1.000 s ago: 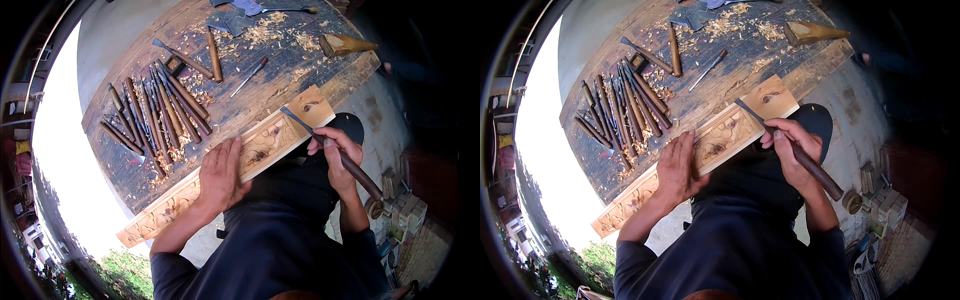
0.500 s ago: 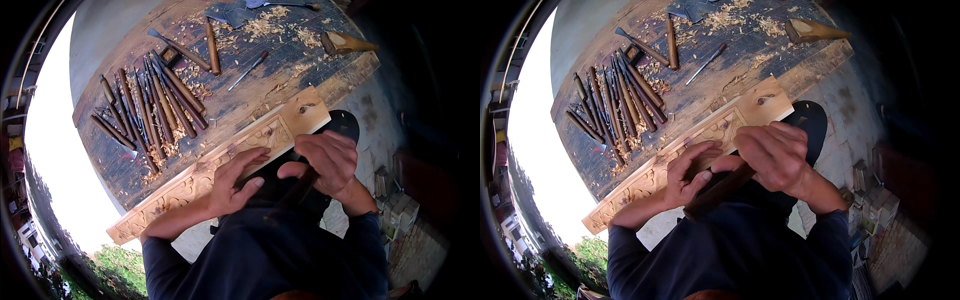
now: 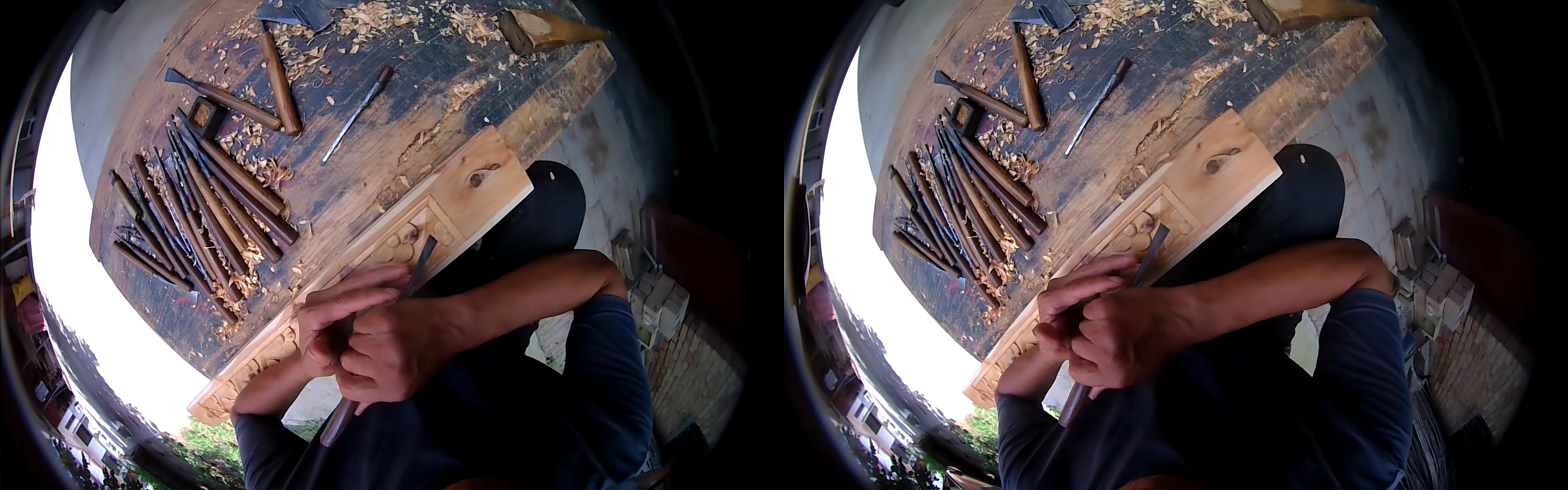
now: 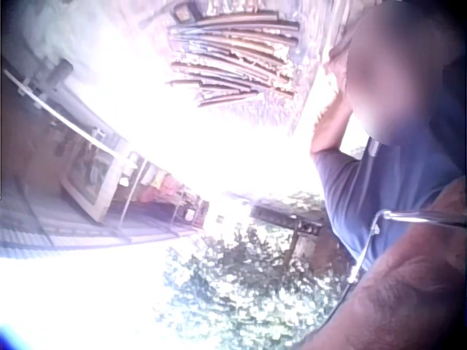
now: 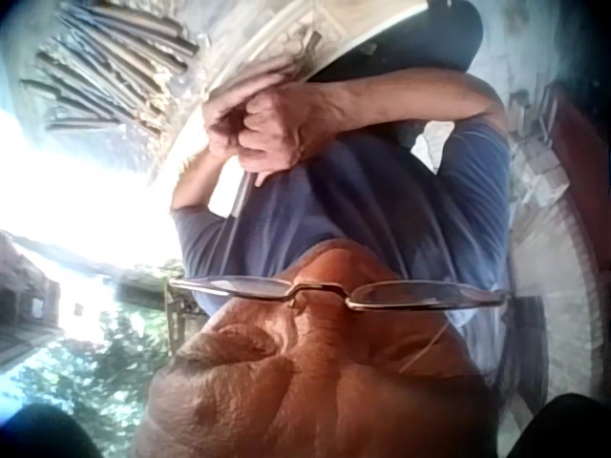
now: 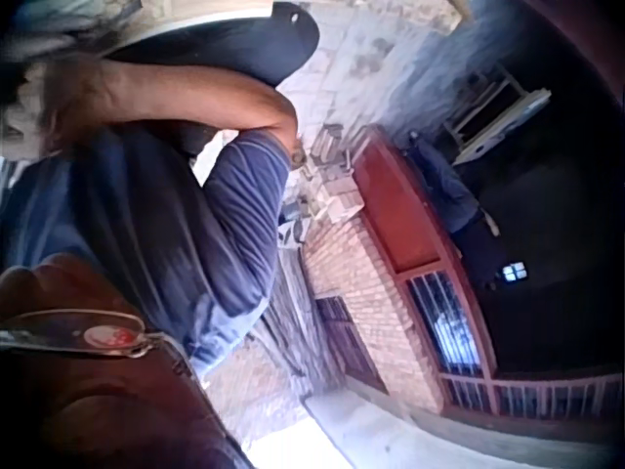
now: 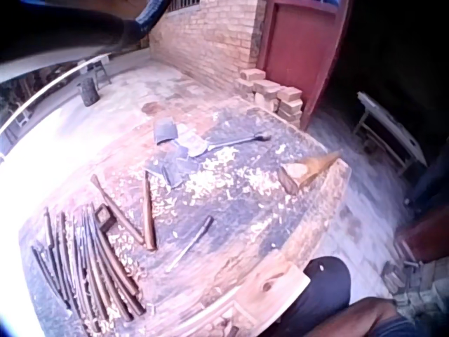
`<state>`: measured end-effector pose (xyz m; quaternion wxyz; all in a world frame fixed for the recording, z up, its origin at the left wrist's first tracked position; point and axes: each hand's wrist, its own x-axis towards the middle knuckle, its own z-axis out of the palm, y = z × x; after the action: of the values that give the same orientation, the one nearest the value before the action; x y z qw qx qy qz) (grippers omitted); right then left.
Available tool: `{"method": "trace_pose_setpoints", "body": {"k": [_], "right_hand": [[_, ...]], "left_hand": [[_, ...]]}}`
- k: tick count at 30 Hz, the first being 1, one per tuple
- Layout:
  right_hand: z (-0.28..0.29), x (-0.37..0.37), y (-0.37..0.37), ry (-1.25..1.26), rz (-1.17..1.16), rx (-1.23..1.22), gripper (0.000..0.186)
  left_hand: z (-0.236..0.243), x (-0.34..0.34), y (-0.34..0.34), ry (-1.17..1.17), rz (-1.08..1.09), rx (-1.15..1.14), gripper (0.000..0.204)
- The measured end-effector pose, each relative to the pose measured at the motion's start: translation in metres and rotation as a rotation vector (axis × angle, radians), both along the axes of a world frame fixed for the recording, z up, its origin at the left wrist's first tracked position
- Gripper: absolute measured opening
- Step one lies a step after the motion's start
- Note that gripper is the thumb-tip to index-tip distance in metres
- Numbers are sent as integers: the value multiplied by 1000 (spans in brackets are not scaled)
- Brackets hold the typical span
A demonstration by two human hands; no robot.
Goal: The person carves decorative patterns into a wooden board using various chisels and a mallet. They handle different chisels one at a time, positioning them against the wood and striking them with a mallet or pushing by hand to remove material.
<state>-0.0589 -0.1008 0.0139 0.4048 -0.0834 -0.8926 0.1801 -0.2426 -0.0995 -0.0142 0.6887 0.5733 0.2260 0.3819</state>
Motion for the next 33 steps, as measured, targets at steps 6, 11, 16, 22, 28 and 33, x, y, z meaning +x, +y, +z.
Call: {"method": "trace_pose_setpoints", "body": {"k": [6, 11, 16, 22, 28, 33], "right_hand": [[-5, -1, 4, 37, 147, -192, 56], [-12, -6, 3, 78, 180, -198, 61], [-9, -3, 0, 35, 212, -275, 84], [-12, -12, 7, 58, 218, -287, 69], [-13, -14, 9, 75, 261, -305, 67], [-19, -16, 4, 54, 318, -345, 65]], "left_hand": [[-4, -7, -16, -2, 34, -92, 114], [-8, -6, -41, -87, 78, -194, 118], [-37, 3, -57, -242, 84, -23, 130], [-44, -1, -64, -249, 57, -4, 124], [-39, 4, -66, -228, 63, -22, 118], [-38, 5, -66, -218, 61, -45, 112]]}}
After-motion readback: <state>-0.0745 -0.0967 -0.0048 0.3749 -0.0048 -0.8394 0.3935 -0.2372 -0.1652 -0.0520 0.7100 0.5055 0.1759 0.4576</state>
